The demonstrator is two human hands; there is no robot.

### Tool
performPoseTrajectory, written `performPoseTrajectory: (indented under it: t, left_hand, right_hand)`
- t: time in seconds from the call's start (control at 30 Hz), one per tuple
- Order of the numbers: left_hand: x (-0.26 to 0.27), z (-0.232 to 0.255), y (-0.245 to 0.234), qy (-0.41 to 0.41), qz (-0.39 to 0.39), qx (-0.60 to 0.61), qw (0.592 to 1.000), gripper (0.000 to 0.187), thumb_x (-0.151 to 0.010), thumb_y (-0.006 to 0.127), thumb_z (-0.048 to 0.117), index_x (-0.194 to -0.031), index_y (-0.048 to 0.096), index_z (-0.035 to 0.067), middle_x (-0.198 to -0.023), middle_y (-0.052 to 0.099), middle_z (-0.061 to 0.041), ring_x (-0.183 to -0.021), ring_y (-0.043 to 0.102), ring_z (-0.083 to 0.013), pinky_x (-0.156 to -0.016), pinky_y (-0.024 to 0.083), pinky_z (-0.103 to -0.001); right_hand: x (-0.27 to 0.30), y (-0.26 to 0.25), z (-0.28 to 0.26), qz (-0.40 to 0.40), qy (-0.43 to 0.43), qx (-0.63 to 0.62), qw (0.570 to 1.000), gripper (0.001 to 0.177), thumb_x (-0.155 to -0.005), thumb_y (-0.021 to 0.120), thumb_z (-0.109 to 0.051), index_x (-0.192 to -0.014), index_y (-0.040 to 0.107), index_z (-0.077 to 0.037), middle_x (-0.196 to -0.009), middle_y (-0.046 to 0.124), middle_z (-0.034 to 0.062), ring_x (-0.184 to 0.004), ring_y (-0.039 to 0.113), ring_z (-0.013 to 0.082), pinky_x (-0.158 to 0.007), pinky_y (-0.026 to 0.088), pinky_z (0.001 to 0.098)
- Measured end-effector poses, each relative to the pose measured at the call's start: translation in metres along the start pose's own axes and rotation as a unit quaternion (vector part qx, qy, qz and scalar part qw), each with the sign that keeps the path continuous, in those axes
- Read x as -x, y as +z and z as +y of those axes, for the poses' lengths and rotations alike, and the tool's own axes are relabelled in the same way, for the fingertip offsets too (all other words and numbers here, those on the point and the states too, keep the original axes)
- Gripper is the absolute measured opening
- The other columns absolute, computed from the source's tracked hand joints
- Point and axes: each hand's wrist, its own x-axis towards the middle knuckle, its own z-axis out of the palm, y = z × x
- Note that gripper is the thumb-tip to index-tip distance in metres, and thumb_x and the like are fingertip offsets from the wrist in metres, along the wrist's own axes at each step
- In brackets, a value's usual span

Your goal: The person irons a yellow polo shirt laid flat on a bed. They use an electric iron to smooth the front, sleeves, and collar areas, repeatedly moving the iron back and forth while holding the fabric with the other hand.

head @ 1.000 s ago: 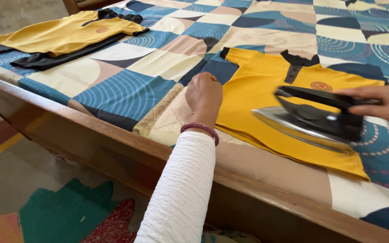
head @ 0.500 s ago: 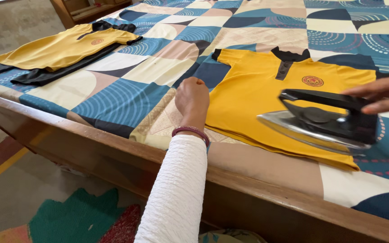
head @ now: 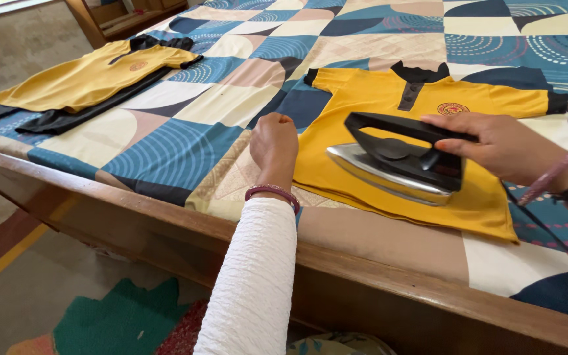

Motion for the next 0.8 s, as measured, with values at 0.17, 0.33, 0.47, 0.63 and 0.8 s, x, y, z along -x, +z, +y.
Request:
performPoseTrajectory:
  t: [0.17, 0.33, 0.47, 0.63, 0.8]
  left_hand:
    - [-0.001, 0.000, 0.000, -0.005, 0.005, 0.006, 1.000, 0.020, -0.088, 0.063, 0.023, -0.093, 0.082, 0.021, -0.103, 0.077, -0.009, -0.098, 0.073, -0.0309, -0.086, 0.057, -0.042]
    - [0.001, 0.003, -0.002, -0.010, 0.011, 0.022, 1.000, 0.020, -0.087, 0.064, 0.025, -0.094, 0.082, 0.020, -0.102, 0.077, -0.010, -0.098, 0.073, -0.0311, -0.086, 0.057, -0.042]
    - [0.000, 0.003, -0.003, -0.009, 0.000, -0.016, 1.000, 0.021, -0.090, 0.063, 0.025, -0.098, 0.082, 0.019, -0.107, 0.076, -0.010, -0.101, 0.072, -0.0317, -0.087, 0.057, -0.043]
    - [-0.001, -0.011, 0.001, 0.044, -0.041, -0.213, 0.975, 0.022, -0.088, 0.068, 0.022, -0.104, 0.079, 0.012, -0.114, 0.073, -0.013, -0.110, 0.069, -0.0295, -0.088, 0.054, -0.044]
    - [-0.004, -0.012, -0.018, -0.036, -0.144, -0.217, 0.965, 0.035, -0.082, 0.080, 0.030, -0.112, 0.077, 0.012, -0.119, 0.074, -0.011, -0.110, 0.072, -0.0273, -0.086, 0.057, -0.038]
  right_hand:
    - [-0.011, -0.012, 0.004, -0.084, 0.036, 0.053, 0.994, 0.058, -0.093, 0.067, -0.041, -0.148, 0.052, -0.039, -0.137, 0.067, 0.0043, -0.126, 0.063, 0.0230, -0.108, 0.048, 0.0383]
    - [-0.017, -0.028, 0.099, -0.130, 0.116, -0.006, 0.985, 0.059, -0.088, 0.075, -0.024, -0.143, 0.058, -0.035, -0.141, 0.068, 0.0025, -0.137, 0.059, 0.0203, -0.121, 0.040, 0.0410]
    - [-0.025, -0.020, 0.151, -0.091, 0.120, -0.071, 0.986, 0.059, -0.087, 0.074, -0.012, -0.143, 0.062, -0.027, -0.139, 0.071, 0.0074, -0.134, 0.063, 0.0247, -0.120, 0.042, 0.0433]
    - [-0.021, -0.008, 0.093, -0.059, 0.088, -0.029, 0.994, 0.058, -0.092, 0.071, -0.021, -0.147, 0.056, -0.033, -0.135, 0.072, 0.0048, -0.127, 0.066, 0.0213, -0.113, 0.047, 0.0359]
    - [-0.010, -0.008, 0.011, -0.053, 0.054, 0.046, 0.996, 0.055, -0.096, 0.068, -0.034, -0.148, 0.052, -0.040, -0.135, 0.069, 0.0017, -0.119, 0.065, 0.0178, -0.103, 0.048, 0.0313]
